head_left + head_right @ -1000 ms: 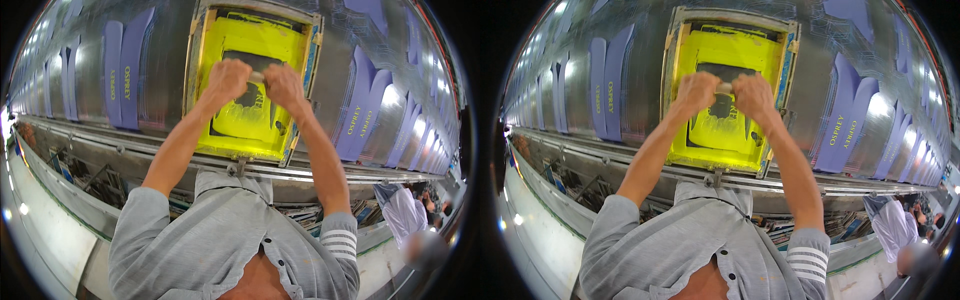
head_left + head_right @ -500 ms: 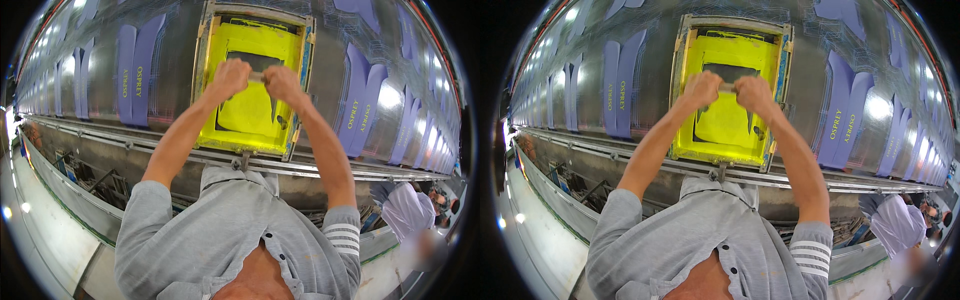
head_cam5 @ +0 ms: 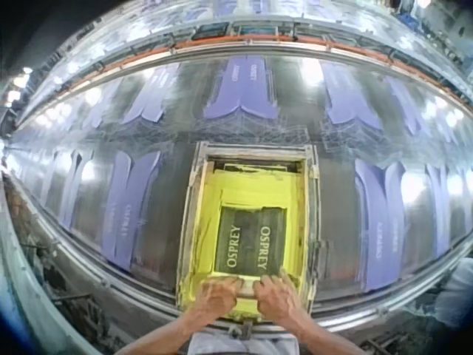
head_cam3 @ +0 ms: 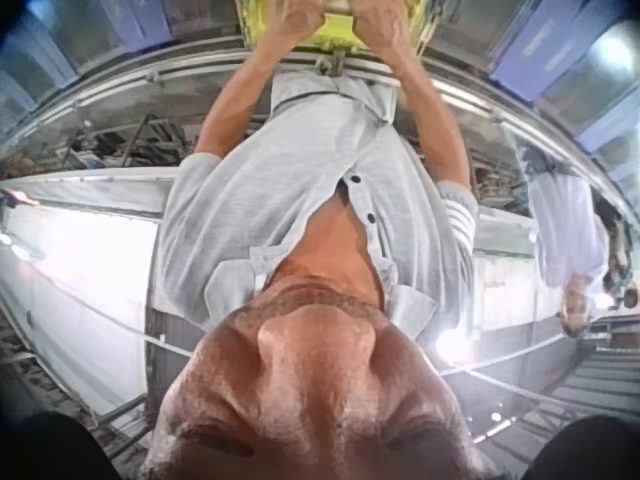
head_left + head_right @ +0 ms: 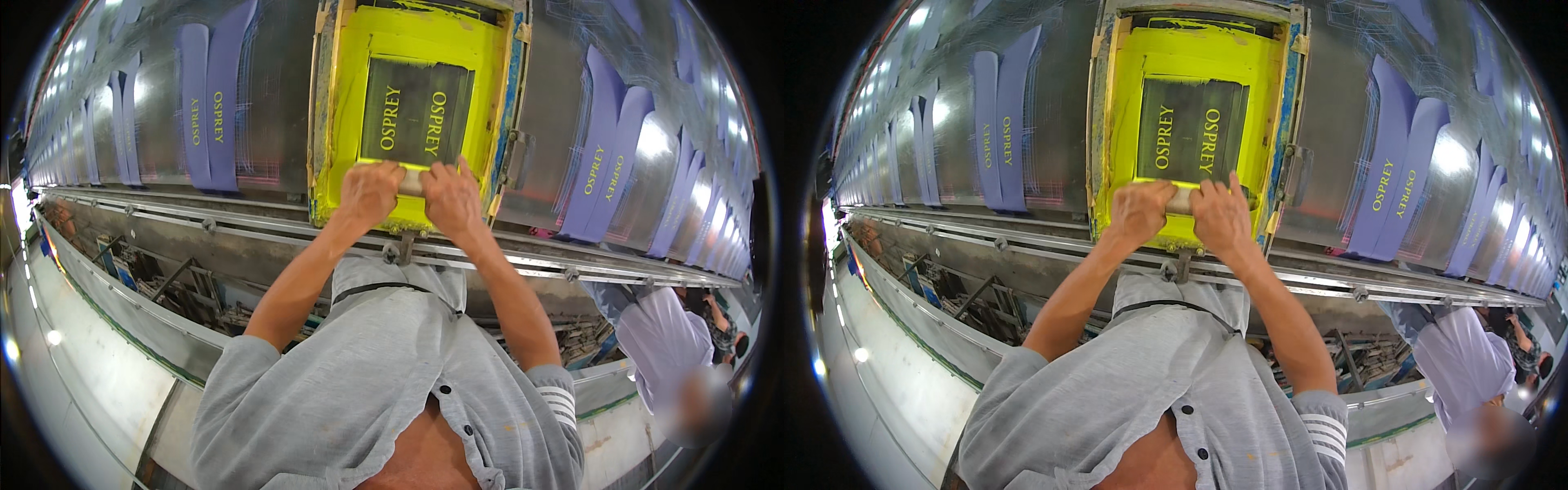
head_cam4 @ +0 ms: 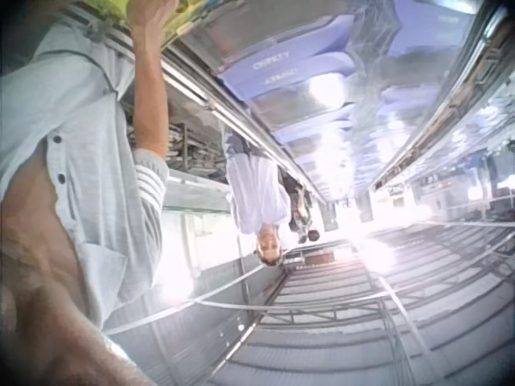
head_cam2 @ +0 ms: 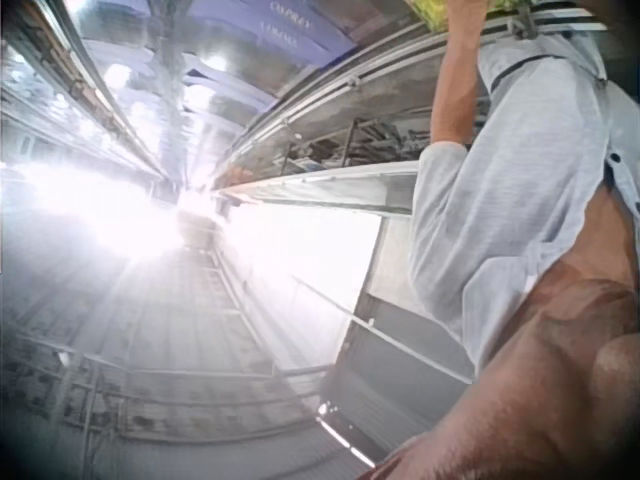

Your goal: The person repeatedly applies yellow ink to a screen-printing frame using a squeegee, then lifts the frame to transfer the ink onto purple fabric pieces below. The process is repeated multiple times in a continuous loop.

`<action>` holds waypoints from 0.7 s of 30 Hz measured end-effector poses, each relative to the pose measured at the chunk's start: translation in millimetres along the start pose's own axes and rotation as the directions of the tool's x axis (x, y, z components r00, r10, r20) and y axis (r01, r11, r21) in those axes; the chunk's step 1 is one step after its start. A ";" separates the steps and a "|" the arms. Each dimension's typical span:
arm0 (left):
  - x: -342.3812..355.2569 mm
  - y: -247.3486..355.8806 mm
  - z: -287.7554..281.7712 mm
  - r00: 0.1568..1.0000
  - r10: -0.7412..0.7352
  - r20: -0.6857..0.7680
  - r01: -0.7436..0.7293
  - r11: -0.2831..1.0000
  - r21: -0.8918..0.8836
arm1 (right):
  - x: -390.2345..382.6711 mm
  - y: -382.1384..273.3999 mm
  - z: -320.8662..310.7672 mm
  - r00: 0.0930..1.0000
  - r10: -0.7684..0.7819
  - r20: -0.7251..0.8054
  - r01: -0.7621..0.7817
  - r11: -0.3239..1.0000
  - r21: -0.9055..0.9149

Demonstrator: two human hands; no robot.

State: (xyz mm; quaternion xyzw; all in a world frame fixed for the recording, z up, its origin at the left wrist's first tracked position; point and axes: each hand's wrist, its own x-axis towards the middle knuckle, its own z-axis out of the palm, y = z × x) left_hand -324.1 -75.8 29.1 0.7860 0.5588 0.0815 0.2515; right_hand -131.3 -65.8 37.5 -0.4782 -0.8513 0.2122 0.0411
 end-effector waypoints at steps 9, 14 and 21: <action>-54.1 30.8 7.1 0.982 0.072 -0.173 -0.079 0.996 -0.033 | -39.5 83.3 -32.7 0.627 0.412 -0.661 -0.457 0.882 0.116; -73.3 35.1 21.9 0.998 0.026 -0.059 -0.028 0.998 -0.047 | -46.5 132.2 -4.1 0.526 0.779 -0.340 -0.587 0.622 0.518; -52.8 79.7 24.0 0.998 0.057 -0.008 -0.057 0.977 -0.206 | -92.1 155.7 -55.1 0.395 0.865 -0.310 -0.537 0.491 0.686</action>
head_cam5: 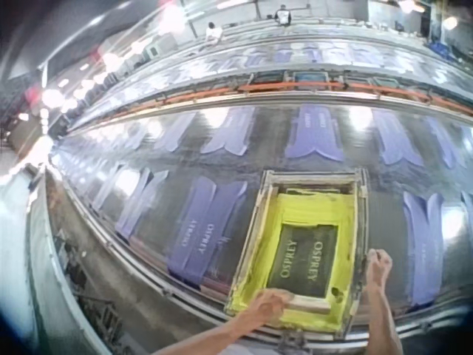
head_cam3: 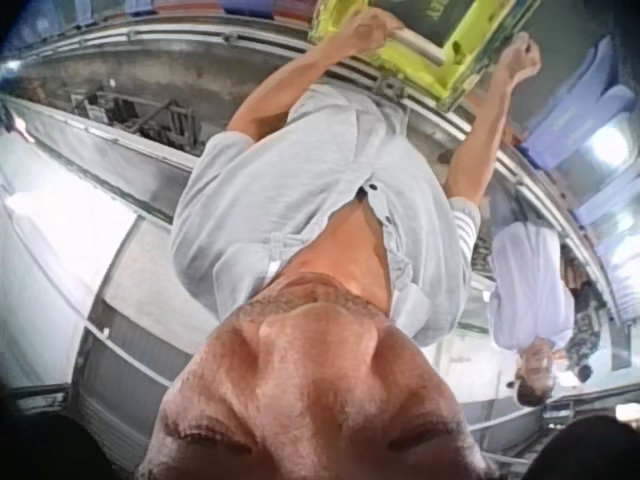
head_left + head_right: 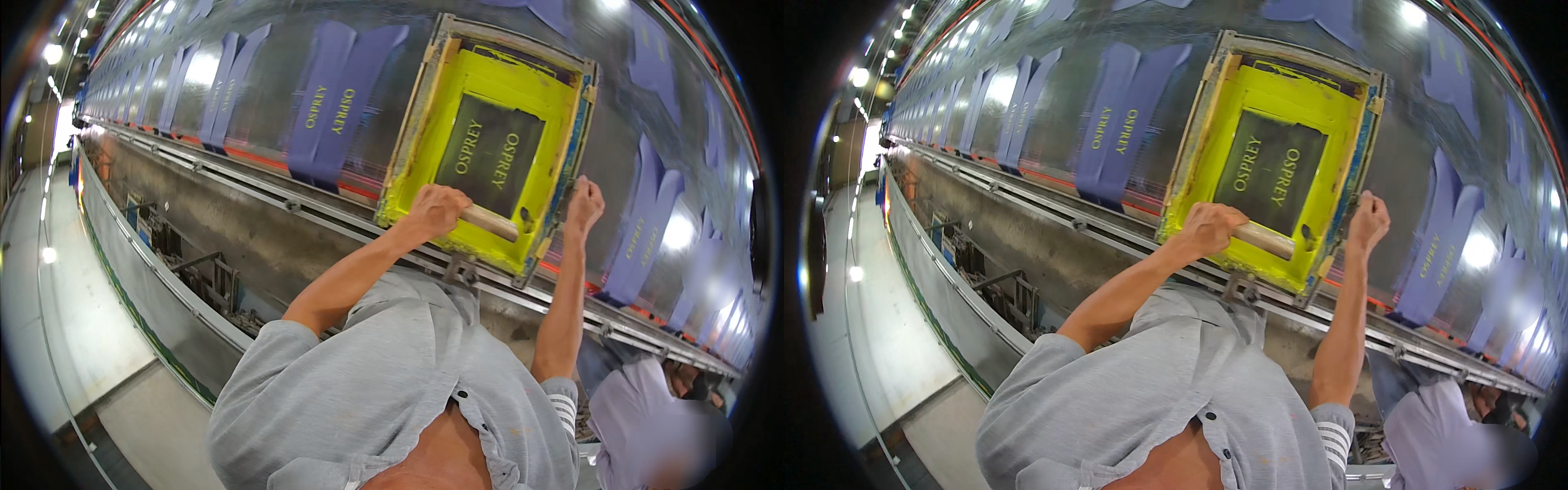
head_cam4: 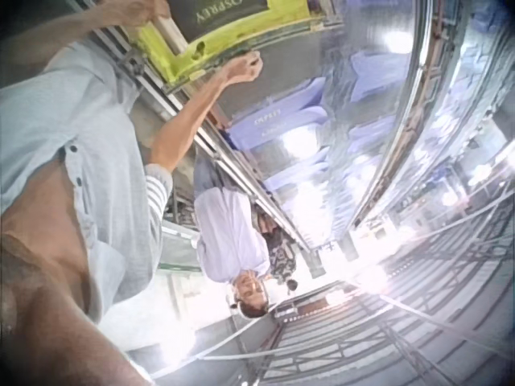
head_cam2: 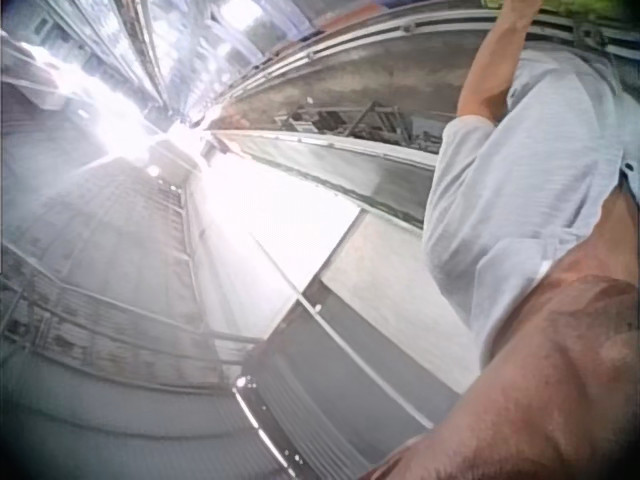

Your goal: The person repeatedly applies yellow ink to a screen-printing frame using a squeegee, then lifts the frame to transfer the ink onto purple fabric pieces below. The process is repeated multiple times in a continuous loop.

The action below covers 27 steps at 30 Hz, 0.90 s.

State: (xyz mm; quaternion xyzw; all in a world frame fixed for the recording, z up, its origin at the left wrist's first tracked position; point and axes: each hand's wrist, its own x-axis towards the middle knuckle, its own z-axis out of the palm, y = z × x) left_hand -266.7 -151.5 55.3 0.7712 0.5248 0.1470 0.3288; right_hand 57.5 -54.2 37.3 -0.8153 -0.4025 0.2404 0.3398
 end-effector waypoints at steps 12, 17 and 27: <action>36.0 62.5 91.4 0.994 -0.073 -0.076 0.090 0.962 0.256 | 42.4 121.8 17.3 0.997 -0.051 0.055 0.028 0.933 0.358; 49.7 76.8 114.5 0.998 -0.063 0.007 0.059 0.970 0.236 | 71.6 155.5 -14.0 0.999 -0.035 0.018 0.029 0.961 0.276; 49.7 31.7 117.7 0.994 0.091 -0.062 -0.070 0.958 0.277 | 84.3 136.6 23.1 0.997 0.004 0.073 -0.006 1.000 0.024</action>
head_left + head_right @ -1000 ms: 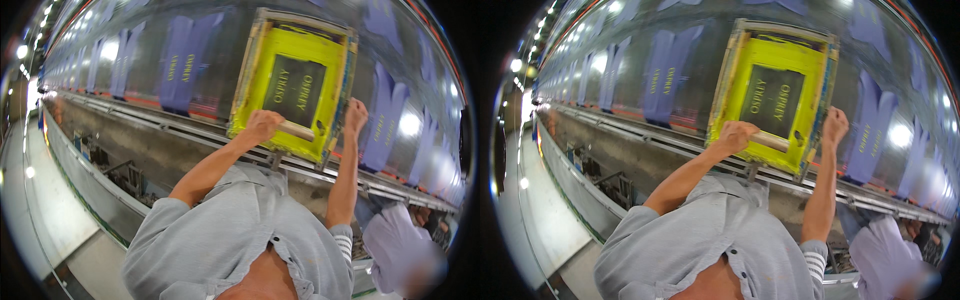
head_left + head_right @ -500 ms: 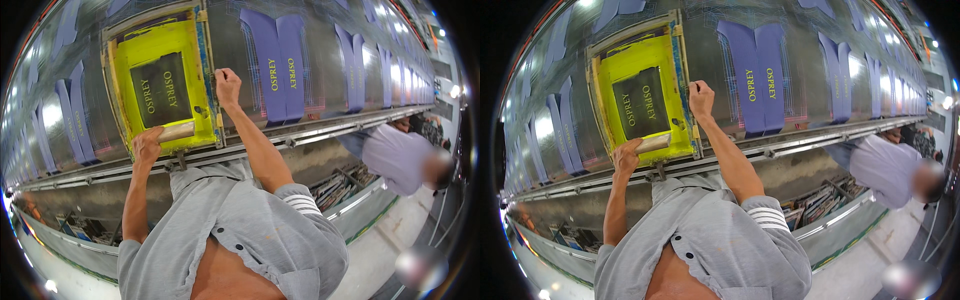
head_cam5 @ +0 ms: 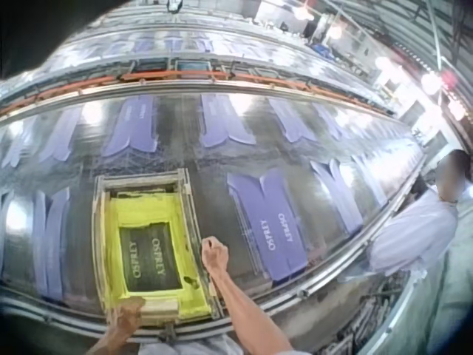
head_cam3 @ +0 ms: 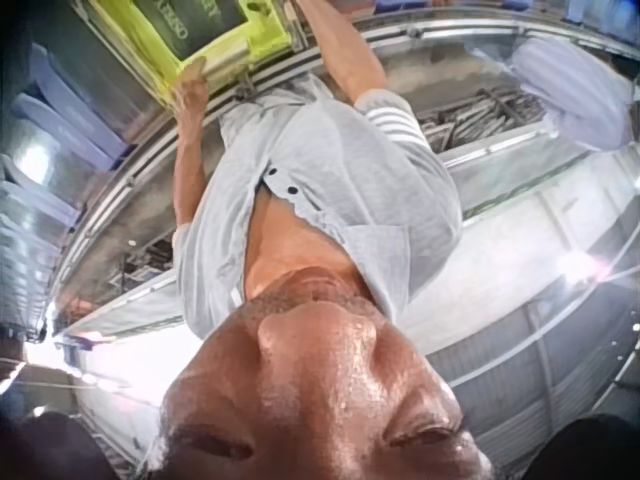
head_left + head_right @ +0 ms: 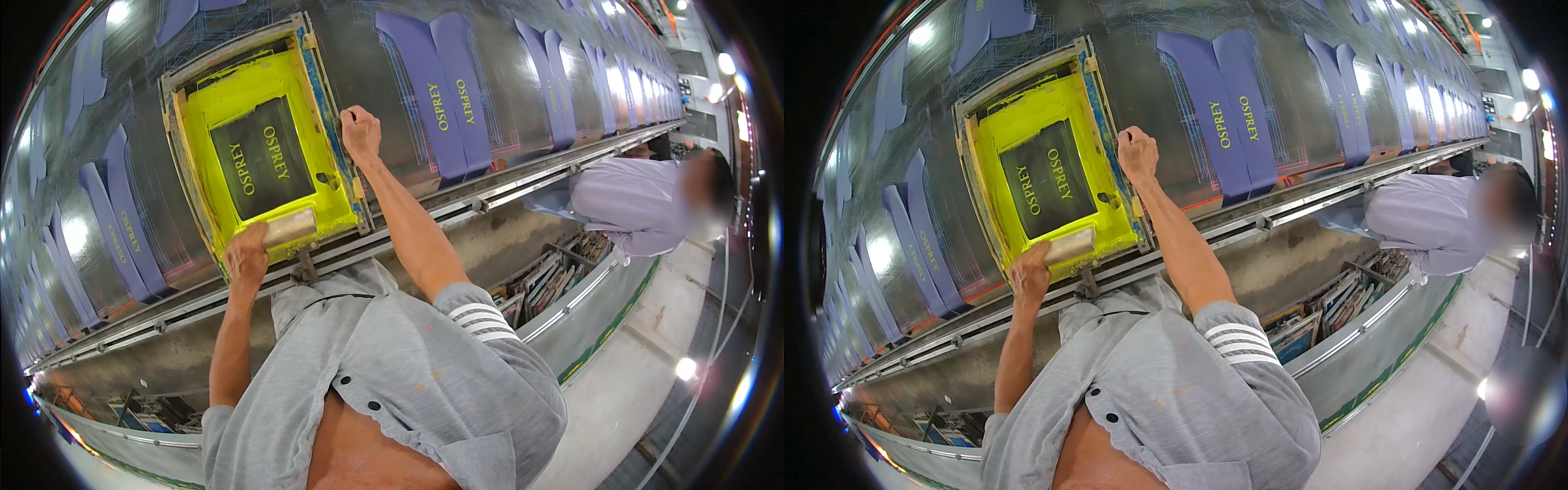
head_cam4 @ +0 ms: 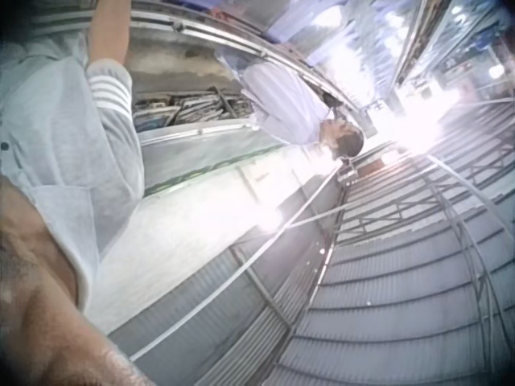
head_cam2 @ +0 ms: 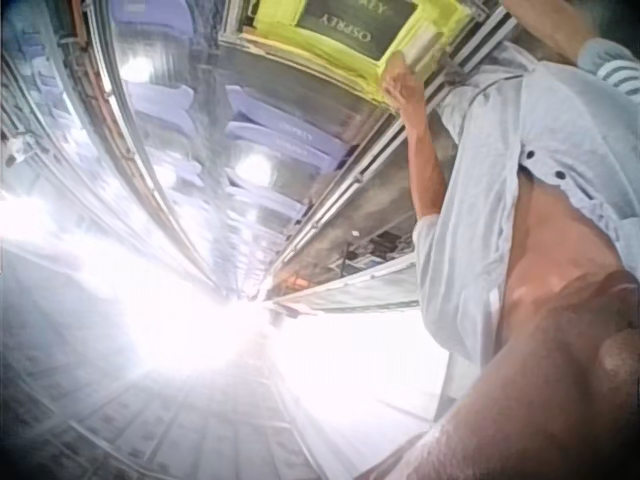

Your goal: The person repeatedly applies yellow ink to a screen-printing frame using a squeegee, then lifts the frame to transfer the ink onto purple fabric pieces below. The process is repeated multiple times in a continuous loop.

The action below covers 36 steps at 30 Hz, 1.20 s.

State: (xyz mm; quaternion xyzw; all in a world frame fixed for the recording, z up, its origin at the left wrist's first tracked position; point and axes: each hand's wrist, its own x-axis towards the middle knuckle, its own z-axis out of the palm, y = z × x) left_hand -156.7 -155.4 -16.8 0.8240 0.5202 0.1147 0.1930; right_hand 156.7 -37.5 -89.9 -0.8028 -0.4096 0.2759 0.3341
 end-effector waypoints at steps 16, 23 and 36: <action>231.5 -39.0 -42.2 0.981 -0.129 0.145 0.113 0.987 0.113 | 48.0 -162.6 20.1 0.565 -0.258 0.784 0.732 0.596 -0.331; 70.0 12.0 -17.3 0.966 -0.147 0.211 0.164 0.984 -0.068 | -105.6 -91.3 -22.3 0.499 -0.443 0.745 0.807 0.552 -0.212; 241.7 -29.6 -54.3 0.972 -0.142 0.187 0.124 0.986 0.108 | 57.7 -151.8 14.6 0.548 -0.405 0.732 0.770 0.587 -0.252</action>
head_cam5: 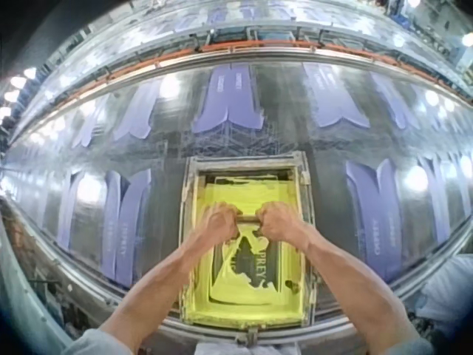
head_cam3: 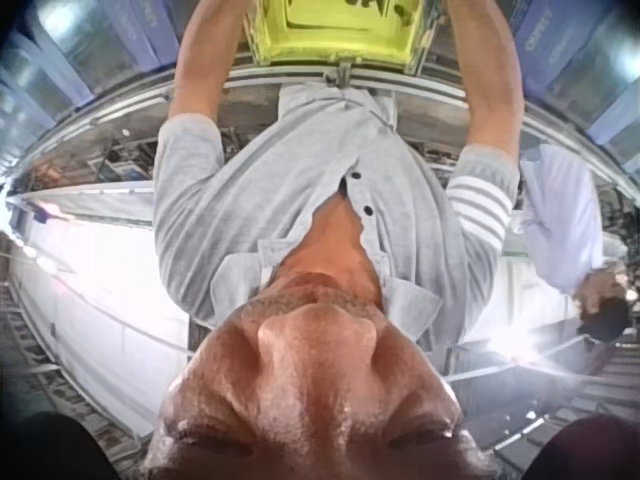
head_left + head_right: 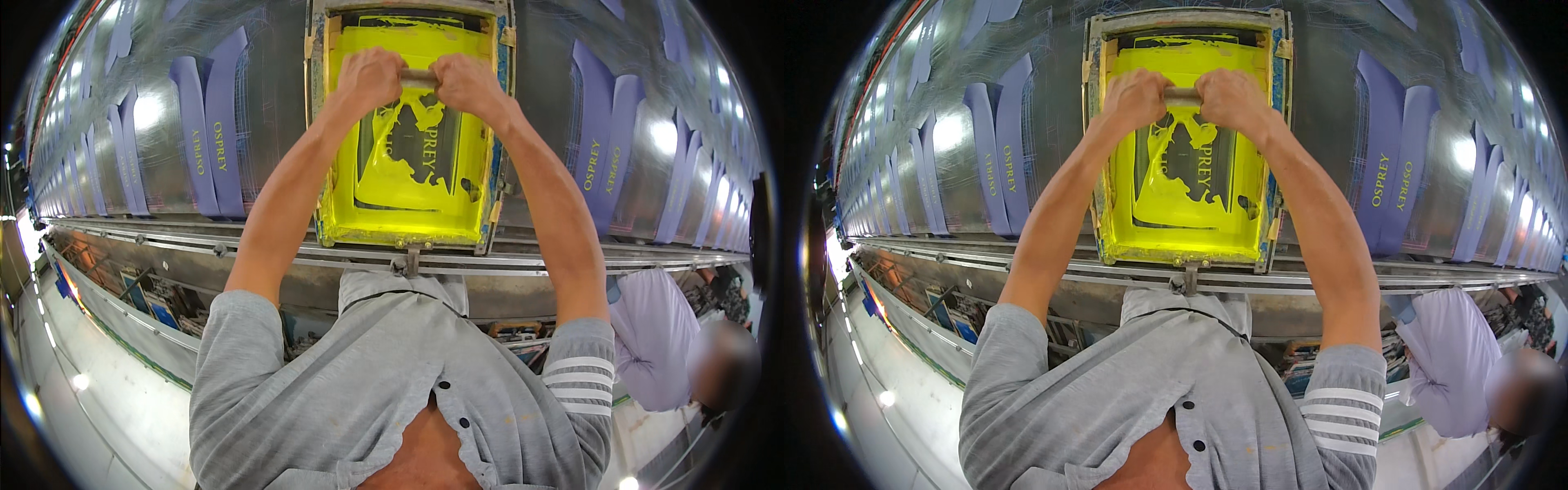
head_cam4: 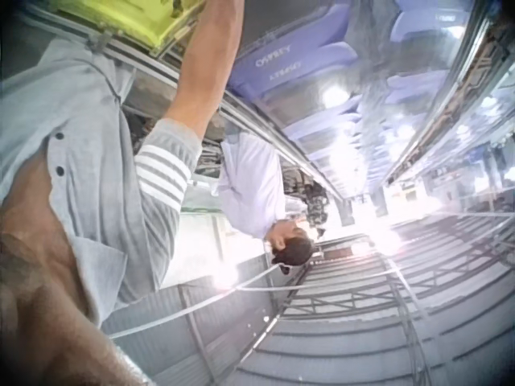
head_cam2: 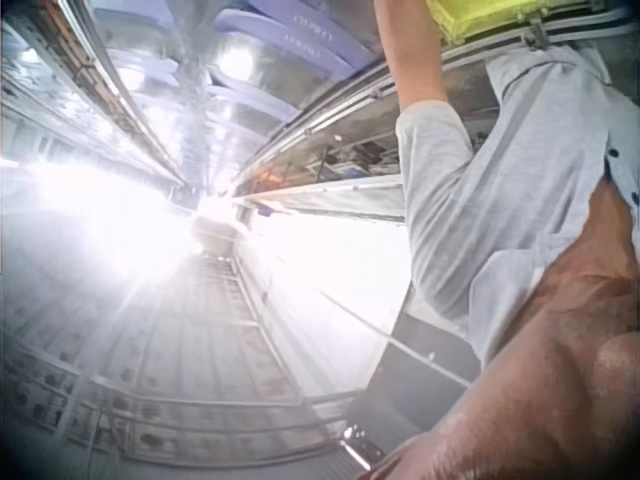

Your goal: The person repeatedly applies yellow ink to a screen-printing frame using a squeegee, then lifts the frame to transfer the ink onto purple fabric pieces below. The process is repeated multiple times in a continuous loop.

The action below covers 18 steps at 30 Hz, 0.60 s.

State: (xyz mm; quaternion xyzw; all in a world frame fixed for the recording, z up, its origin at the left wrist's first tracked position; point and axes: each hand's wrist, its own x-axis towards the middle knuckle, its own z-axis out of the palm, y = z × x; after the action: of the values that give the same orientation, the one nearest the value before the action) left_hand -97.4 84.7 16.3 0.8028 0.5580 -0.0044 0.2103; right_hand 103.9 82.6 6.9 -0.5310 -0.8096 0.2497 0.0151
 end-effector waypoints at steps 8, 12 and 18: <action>-121.5 26.3 44.2 1.000 -0.008 -0.004 0.007 0.996 -0.086 | -103.9 -52.1 49.5 0.993 -0.108 -0.038 0.106 0.993 -0.047; -197.3 49.0 75.9 1.000 0.004 0.023 0.001 0.980 -0.197 | -181.2 -84.7 79.8 0.997 -0.075 -0.019 0.075 0.997 -0.014; -140.7 35.5 42.4 0.996 0.011 0.084 -0.011 1.000 0.004 | -126.8 -55.3 53.1 0.997 -0.061 0.046 0.057 0.994 0.091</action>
State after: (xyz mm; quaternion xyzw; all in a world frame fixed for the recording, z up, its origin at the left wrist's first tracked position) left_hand -108.9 -65.9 23.4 0.8054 0.5442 -0.0382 0.2318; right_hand 96.6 -65.2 14.3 -0.4994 -0.8130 0.2982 0.0266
